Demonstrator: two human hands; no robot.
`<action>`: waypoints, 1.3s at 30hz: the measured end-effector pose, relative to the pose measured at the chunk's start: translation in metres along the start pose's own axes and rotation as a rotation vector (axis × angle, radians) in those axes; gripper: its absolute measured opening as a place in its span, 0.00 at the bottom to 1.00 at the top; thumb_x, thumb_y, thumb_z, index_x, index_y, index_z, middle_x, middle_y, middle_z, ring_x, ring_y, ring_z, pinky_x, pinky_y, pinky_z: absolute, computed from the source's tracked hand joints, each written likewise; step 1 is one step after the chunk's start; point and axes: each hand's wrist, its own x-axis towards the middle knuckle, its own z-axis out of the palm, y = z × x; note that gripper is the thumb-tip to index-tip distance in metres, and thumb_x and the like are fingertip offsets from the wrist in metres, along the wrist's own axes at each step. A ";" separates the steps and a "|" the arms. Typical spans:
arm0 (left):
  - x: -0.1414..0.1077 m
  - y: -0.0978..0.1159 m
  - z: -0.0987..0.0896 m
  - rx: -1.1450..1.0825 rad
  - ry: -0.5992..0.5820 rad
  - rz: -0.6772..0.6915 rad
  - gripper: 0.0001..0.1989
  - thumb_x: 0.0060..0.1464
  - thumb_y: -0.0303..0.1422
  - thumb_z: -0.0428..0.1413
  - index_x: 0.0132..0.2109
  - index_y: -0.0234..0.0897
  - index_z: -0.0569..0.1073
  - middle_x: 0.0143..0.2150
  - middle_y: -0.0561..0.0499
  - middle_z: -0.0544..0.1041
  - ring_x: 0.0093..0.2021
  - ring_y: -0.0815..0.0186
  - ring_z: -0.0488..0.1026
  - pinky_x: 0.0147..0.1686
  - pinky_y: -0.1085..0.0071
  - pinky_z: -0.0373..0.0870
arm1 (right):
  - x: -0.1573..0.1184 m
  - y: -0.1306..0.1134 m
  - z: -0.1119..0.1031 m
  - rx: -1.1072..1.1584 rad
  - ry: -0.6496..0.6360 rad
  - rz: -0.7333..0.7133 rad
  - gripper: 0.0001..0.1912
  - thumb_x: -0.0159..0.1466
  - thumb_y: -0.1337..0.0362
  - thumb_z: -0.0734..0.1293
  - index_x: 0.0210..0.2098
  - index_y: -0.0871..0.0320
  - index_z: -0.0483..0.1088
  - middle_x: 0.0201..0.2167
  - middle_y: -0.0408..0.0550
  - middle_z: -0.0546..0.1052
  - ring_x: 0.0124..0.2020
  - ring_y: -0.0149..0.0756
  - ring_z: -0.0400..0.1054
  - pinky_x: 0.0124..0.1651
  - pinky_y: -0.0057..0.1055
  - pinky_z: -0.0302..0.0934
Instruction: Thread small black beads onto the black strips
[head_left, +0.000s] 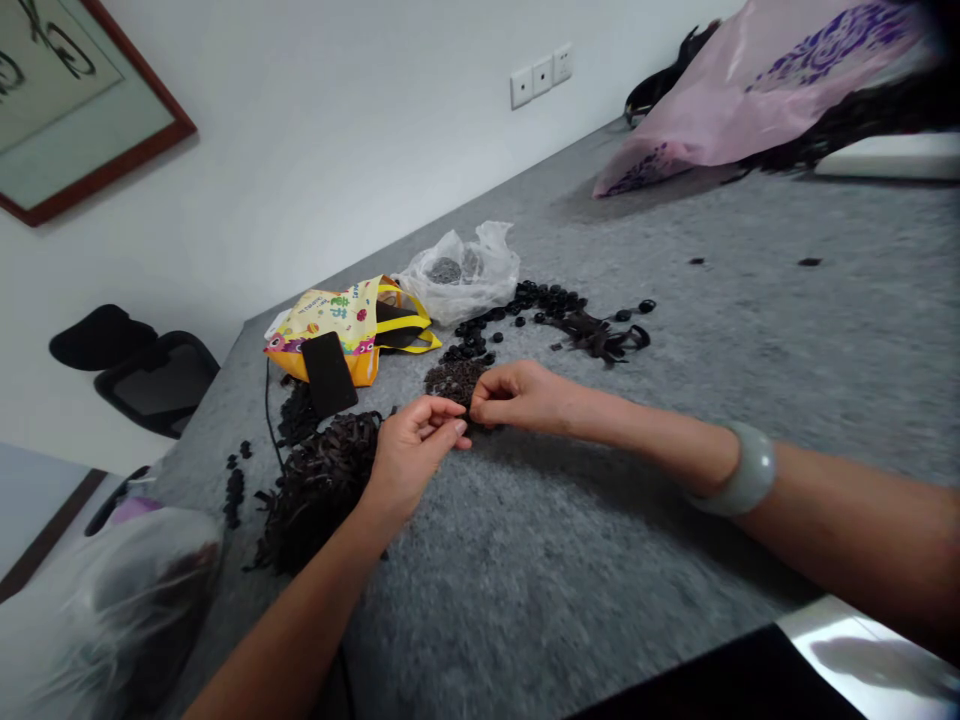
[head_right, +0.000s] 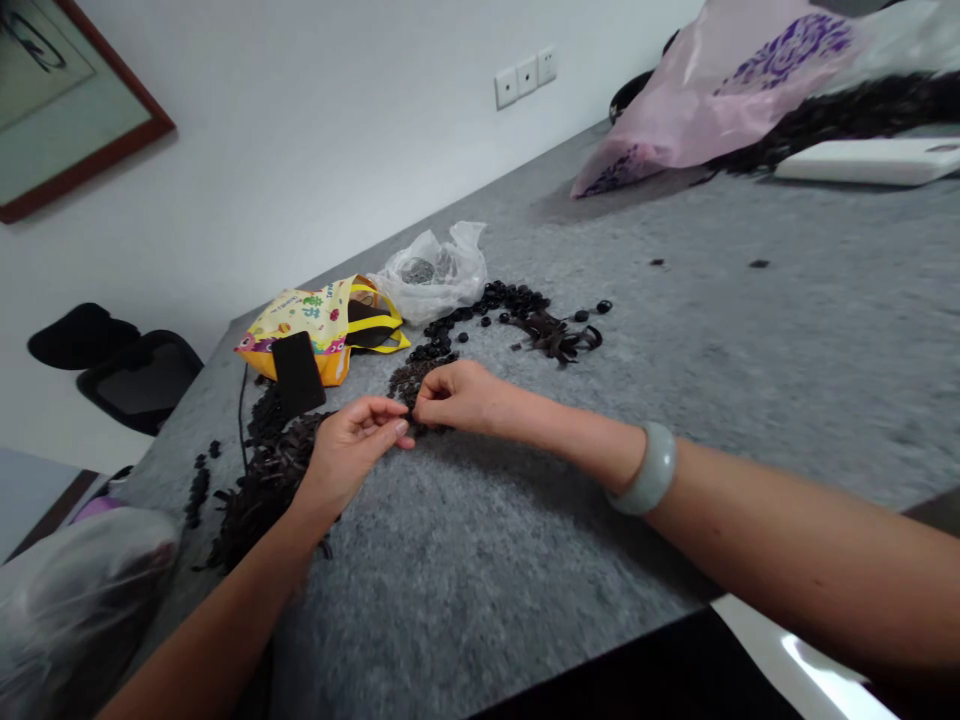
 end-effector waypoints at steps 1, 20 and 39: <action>0.000 0.000 0.000 0.003 -0.010 -0.005 0.03 0.51 0.29 0.62 0.35 0.37 0.77 0.29 0.54 0.79 0.28 0.68 0.80 0.30 0.75 0.74 | 0.000 0.000 0.000 0.010 -0.019 0.003 0.06 0.55 0.64 0.67 0.27 0.61 0.72 0.21 0.40 0.70 0.21 0.25 0.58 0.24 0.25 0.51; 0.005 -0.004 -0.007 -0.327 -0.119 -0.246 0.10 0.52 0.36 0.63 0.32 0.35 0.73 0.27 0.52 0.76 0.25 0.69 0.75 0.32 0.71 0.74 | -0.003 0.004 0.002 0.162 -0.018 -0.257 0.13 0.59 0.59 0.73 0.37 0.61 0.73 0.29 0.43 0.75 0.30 0.28 0.67 0.33 0.26 0.60; 0.004 -0.005 -0.012 -0.216 -0.127 -0.105 0.08 0.52 0.34 0.63 0.36 0.35 0.76 0.30 0.54 0.77 0.27 0.70 0.76 0.32 0.72 0.72 | -0.003 0.004 -0.002 0.077 -0.026 -0.260 0.13 0.61 0.56 0.71 0.35 0.61 0.74 0.28 0.43 0.74 0.28 0.29 0.65 0.31 0.26 0.58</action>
